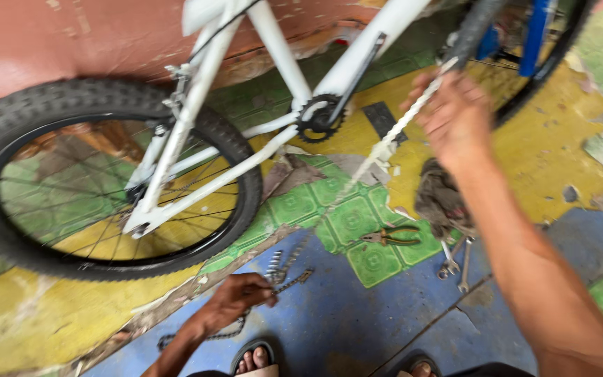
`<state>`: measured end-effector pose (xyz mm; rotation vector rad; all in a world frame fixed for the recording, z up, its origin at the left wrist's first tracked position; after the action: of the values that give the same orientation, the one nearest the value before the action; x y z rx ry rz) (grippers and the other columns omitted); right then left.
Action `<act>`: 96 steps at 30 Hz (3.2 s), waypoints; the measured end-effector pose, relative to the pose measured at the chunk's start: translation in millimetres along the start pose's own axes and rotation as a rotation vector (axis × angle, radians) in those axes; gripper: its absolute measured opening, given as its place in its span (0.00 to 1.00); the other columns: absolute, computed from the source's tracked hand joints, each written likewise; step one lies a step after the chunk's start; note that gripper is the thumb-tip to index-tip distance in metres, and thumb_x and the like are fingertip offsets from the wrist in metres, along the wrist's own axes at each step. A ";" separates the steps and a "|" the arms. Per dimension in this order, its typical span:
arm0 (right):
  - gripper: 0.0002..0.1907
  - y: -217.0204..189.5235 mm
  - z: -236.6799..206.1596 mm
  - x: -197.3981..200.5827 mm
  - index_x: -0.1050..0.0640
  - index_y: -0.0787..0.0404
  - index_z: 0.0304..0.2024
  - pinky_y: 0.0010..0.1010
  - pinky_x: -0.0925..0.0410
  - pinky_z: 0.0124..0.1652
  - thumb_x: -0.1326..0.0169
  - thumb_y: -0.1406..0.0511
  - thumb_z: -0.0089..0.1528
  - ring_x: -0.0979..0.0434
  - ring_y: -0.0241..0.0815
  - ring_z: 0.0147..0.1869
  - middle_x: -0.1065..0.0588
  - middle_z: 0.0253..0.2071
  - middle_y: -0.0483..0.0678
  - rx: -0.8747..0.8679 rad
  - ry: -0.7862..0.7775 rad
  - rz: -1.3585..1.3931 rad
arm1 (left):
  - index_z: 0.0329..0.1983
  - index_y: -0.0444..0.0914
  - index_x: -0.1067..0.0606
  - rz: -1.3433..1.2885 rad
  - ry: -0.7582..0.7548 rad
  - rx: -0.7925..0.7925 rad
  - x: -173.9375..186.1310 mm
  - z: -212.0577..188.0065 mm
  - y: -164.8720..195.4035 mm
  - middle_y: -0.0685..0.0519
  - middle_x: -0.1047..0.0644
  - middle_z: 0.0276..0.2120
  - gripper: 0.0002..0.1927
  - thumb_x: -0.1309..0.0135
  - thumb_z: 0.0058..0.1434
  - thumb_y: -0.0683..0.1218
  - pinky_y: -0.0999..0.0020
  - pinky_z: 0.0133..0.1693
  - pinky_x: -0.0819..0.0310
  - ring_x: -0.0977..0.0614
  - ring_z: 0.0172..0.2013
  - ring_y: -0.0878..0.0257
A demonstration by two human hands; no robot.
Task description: The person removes an old bicycle chain from the drivetrain of a white bicycle lying on the floor, wipes their hands with a rag, then threads a new chain around the rear cog and chainring, joins the chain links by hand, and turns the pedal to test the chain running through the drivetrain.
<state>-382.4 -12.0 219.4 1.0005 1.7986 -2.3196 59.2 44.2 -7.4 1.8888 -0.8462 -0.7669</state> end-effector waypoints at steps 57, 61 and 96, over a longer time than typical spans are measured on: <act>0.07 99.4 -5.0 -55.7 0.20 0.57 0.45 0.26 0.26 0.30 0.40 0.67 0.64 0.22 0.32 0.31 0.19 0.36 0.47 0.099 -0.007 -0.476 | 0.44 0.33 0.18 0.395 0.793 -0.536 41.7 81.4 256.2 0.49 0.17 0.26 0.11 0.44 0.65 0.45 0.72 0.26 0.30 0.24 0.22 0.71; 0.03 72.7 29.7 7.1 0.20 0.60 0.43 0.23 0.32 0.30 0.43 0.67 0.71 0.25 0.31 0.31 0.21 0.35 0.47 0.096 0.106 -0.406 | 0.45 0.32 0.19 0.451 0.723 -0.696 40.1 100.7 276.8 0.51 0.15 0.33 0.11 0.44 0.67 0.45 0.76 0.36 0.22 0.17 0.31 0.76; 0.10 127.2 105.8 -3.1 0.17 0.63 0.46 0.22 0.28 0.37 0.44 0.77 0.64 0.21 0.28 0.39 0.19 0.38 0.43 0.321 -0.318 -0.656 | 0.42 0.34 0.18 0.708 0.703 -0.598 5.7 216.2 337.1 0.49 0.15 0.33 0.14 0.33 0.54 0.42 0.65 0.39 0.21 0.14 0.33 0.61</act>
<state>-377.1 -147.8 124.9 -0.0015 1.8441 -2.9816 -188.8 -184.6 208.4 1.0684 -0.6503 0.1031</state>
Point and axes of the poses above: each hand's wrist, its own z-axis towards the middle knuckle, its own x-axis out of the back of the hand, y = z × x, the point moved 5 cm from there along z, towards the middle knuckle
